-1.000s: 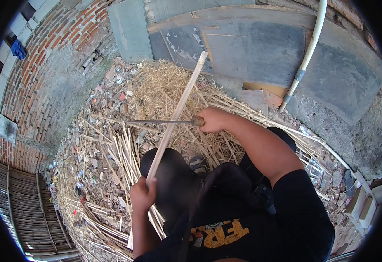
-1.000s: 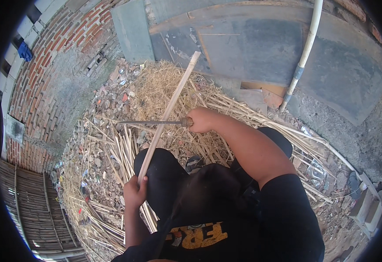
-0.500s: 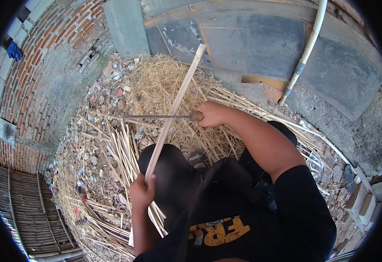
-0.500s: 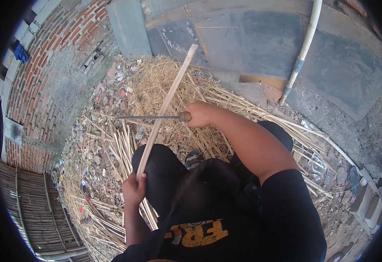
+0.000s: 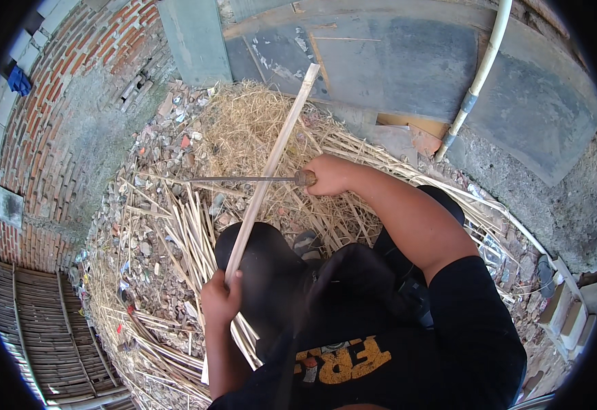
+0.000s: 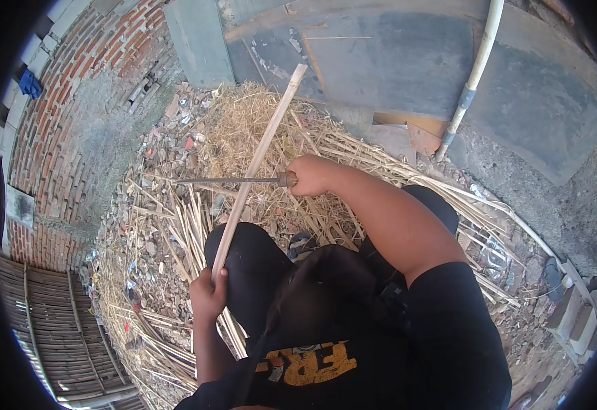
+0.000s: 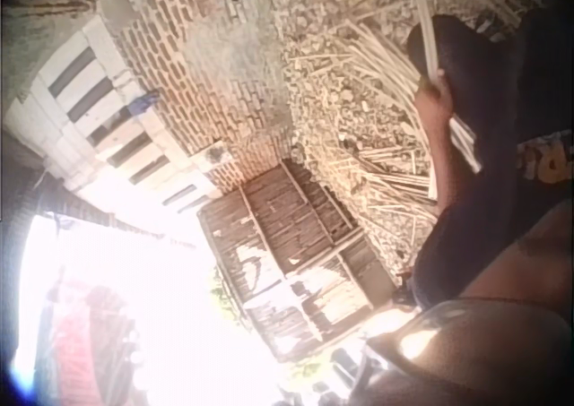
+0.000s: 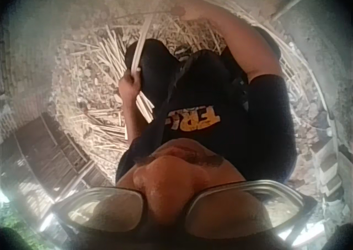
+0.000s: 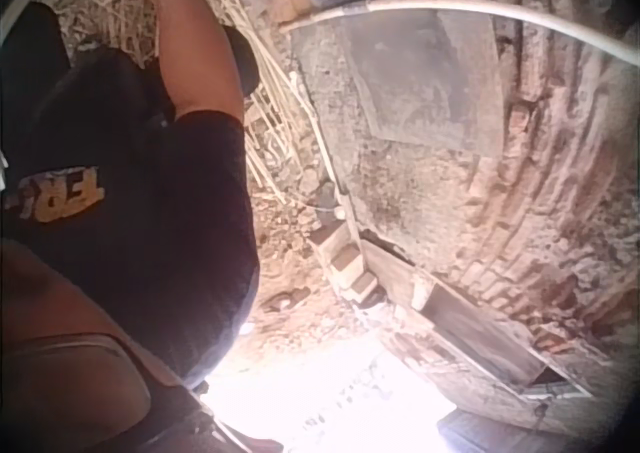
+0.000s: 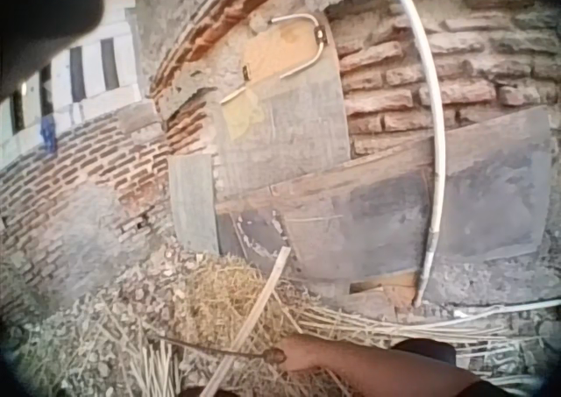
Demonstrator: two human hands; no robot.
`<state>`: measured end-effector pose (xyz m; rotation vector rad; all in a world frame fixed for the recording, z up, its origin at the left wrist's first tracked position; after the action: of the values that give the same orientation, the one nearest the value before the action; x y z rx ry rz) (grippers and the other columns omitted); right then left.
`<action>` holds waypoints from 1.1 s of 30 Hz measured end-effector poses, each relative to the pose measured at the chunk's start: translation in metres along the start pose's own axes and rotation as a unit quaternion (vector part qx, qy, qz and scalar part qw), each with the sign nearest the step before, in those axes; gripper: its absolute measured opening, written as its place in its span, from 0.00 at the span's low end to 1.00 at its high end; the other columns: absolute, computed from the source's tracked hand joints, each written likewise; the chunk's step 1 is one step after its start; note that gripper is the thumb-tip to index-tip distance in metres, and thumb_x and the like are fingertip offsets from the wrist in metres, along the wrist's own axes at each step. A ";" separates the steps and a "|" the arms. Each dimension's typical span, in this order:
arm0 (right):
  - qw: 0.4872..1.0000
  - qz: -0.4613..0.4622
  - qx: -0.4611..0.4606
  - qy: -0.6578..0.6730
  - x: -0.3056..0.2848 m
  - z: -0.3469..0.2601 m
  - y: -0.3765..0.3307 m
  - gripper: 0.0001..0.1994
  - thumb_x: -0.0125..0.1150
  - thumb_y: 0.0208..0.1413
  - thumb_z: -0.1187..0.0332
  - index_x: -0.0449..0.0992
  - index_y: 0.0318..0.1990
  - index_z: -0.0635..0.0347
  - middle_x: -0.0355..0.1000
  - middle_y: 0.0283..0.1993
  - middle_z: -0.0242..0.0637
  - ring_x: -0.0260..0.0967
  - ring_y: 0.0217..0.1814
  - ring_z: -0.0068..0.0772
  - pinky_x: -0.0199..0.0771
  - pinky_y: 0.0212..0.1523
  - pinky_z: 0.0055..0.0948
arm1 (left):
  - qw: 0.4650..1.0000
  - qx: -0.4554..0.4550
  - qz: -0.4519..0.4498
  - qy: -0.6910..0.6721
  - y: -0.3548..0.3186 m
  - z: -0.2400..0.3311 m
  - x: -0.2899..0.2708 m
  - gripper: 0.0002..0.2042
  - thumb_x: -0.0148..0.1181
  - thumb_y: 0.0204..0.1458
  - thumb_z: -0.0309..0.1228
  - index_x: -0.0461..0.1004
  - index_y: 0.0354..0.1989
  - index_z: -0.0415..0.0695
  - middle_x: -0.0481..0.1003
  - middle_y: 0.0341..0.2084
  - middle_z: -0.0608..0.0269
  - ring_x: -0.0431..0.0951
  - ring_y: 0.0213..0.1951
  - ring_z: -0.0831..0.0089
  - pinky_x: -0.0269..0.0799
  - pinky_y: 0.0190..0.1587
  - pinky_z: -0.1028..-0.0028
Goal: The person shaves thin strips of wood using a knife while sitting on the ground, rotating the piece of wood to reach different sides.
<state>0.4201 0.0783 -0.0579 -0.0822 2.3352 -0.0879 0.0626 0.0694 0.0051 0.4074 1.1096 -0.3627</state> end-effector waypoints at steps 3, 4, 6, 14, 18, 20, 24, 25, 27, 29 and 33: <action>1.000 -0.002 0.008 -0.004 0.001 0.000 0.001 0.18 0.68 0.48 0.58 0.82 0.44 0.58 0.78 0.31 0.46 0.77 0.36 0.47 0.75 0.39 0.41 | 1.000 -0.002 0.004 0.000 -0.001 -0.001 -0.001 0.24 0.63 0.59 0.45 0.64 0.20 0.40 0.67 0.10 0.48 0.71 0.15 0.47 0.64 0.21 0.55; 1.000 0.003 0.002 -0.007 0.001 0.001 0.001 0.18 0.68 0.48 0.58 0.82 0.44 0.58 0.78 0.31 0.46 0.77 0.36 0.47 0.75 0.39 0.42 | 1.000 -0.002 0.004 -0.001 -0.001 -0.001 0.000 0.24 0.63 0.59 0.45 0.64 0.20 0.40 0.67 0.10 0.48 0.71 0.15 0.47 0.64 0.21 0.55; 1.000 0.007 -0.004 -0.011 0.000 0.001 0.001 0.18 0.68 0.48 0.58 0.82 0.44 0.58 0.78 0.31 0.46 0.77 0.35 0.47 0.76 0.39 0.42 | 1.000 0.002 0.008 0.003 0.000 0.001 -0.001 0.24 0.63 0.59 0.45 0.64 0.19 0.40 0.67 0.10 0.48 0.71 0.15 0.47 0.64 0.21 0.56; 0.993 0.055 0.002 -0.103 -0.022 -0.030 -0.013 0.15 0.65 0.47 0.63 0.81 0.42 0.57 0.78 0.33 0.48 0.77 0.39 0.52 0.76 0.41 0.46 | 1.000 -0.008 0.009 -0.006 -0.002 -0.002 -0.002 0.24 0.64 0.58 0.44 0.64 0.19 0.40 0.67 0.10 0.50 0.71 0.15 0.49 0.64 0.21 0.57; 0.981 0.047 -0.002 -0.189 -0.035 -0.051 -0.017 0.10 0.61 0.46 0.68 0.79 0.37 0.56 0.78 0.35 0.45 0.78 0.41 0.49 0.77 0.42 0.48 | 1.000 -0.010 0.012 0.004 -0.004 0.000 -0.003 0.24 0.64 0.58 0.44 0.65 0.20 0.40 0.67 0.10 0.50 0.71 0.15 0.49 0.64 0.21 0.57; 0.992 0.049 0.090 -0.076 -0.034 -0.005 -0.012 0.12 0.61 0.46 0.68 0.80 0.40 0.55 0.79 0.38 0.46 0.78 0.43 0.50 0.77 0.45 0.47 | 1.000 -0.007 0.007 0.004 -0.004 0.003 -0.001 0.24 0.63 0.59 0.45 0.65 0.20 0.39 0.67 0.10 0.49 0.72 0.16 0.48 0.65 0.22 0.56; 0.982 0.124 0.127 -0.067 -0.055 0.014 -0.016 0.12 0.61 0.46 0.67 0.80 0.40 0.55 0.78 0.38 0.47 0.77 0.44 0.52 0.77 0.47 0.47 | 0.999 0.010 0.007 0.032 -0.002 0.000 -0.001 0.24 0.62 0.59 0.46 0.65 0.20 0.39 0.68 0.11 0.47 0.73 0.18 0.45 0.66 0.23 0.54; 0.982 0.123 0.125 -0.069 -0.056 0.011 -0.016 0.12 0.61 0.46 0.67 0.80 0.40 0.55 0.78 0.38 0.47 0.77 0.44 0.52 0.77 0.47 0.47 | 0.999 0.008 0.009 0.031 -0.002 -0.001 -0.002 0.24 0.62 0.59 0.46 0.65 0.20 0.39 0.68 0.11 0.47 0.73 0.18 0.45 0.66 0.23 0.54; 0.992 0.051 0.103 -0.058 -0.042 -0.005 -0.018 0.12 0.62 0.46 0.67 0.80 0.39 0.56 0.78 0.38 0.47 0.77 0.44 0.51 0.77 0.47 0.47 | 1.000 0.002 -0.001 0.028 -0.002 -0.002 -0.001 0.25 0.61 0.59 0.47 0.66 0.20 0.39 0.69 0.12 0.46 0.73 0.19 0.44 0.67 0.24 0.53; 0.994 0.017 0.081 -0.078 -0.025 -0.032 -0.020 0.11 0.62 0.45 0.67 0.80 0.38 0.56 0.79 0.38 0.47 0.77 0.44 0.51 0.77 0.46 0.47 | 1.000 -0.016 -0.010 0.024 -0.003 0.001 -0.003 0.24 0.61 0.59 0.47 0.66 0.21 0.39 0.69 0.12 0.46 0.73 0.19 0.44 0.67 0.24 0.53; 0.992 -0.041 0.047 -0.109 -0.008 -0.039 -0.010 0.12 0.61 0.44 0.67 0.81 0.37 0.58 0.79 0.37 0.48 0.78 0.42 0.51 0.77 0.43 0.47 | 0.999 -0.025 -0.014 0.031 -0.001 0.002 -0.005 0.24 0.61 0.59 0.48 0.66 0.21 0.39 0.70 0.13 0.45 0.74 0.20 0.44 0.68 0.25 0.53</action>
<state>0.3977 0.0708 -0.0242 -0.1342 2.1063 -0.2185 0.0615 0.0680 0.0098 0.3615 1.1833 -0.3494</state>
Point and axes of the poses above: each hand's wrist, its own y-axis towards the middle knuckle, its own x-axis out of the palm, z = x × y, the point moved 7 cm from there along y, towards the middle knuckle
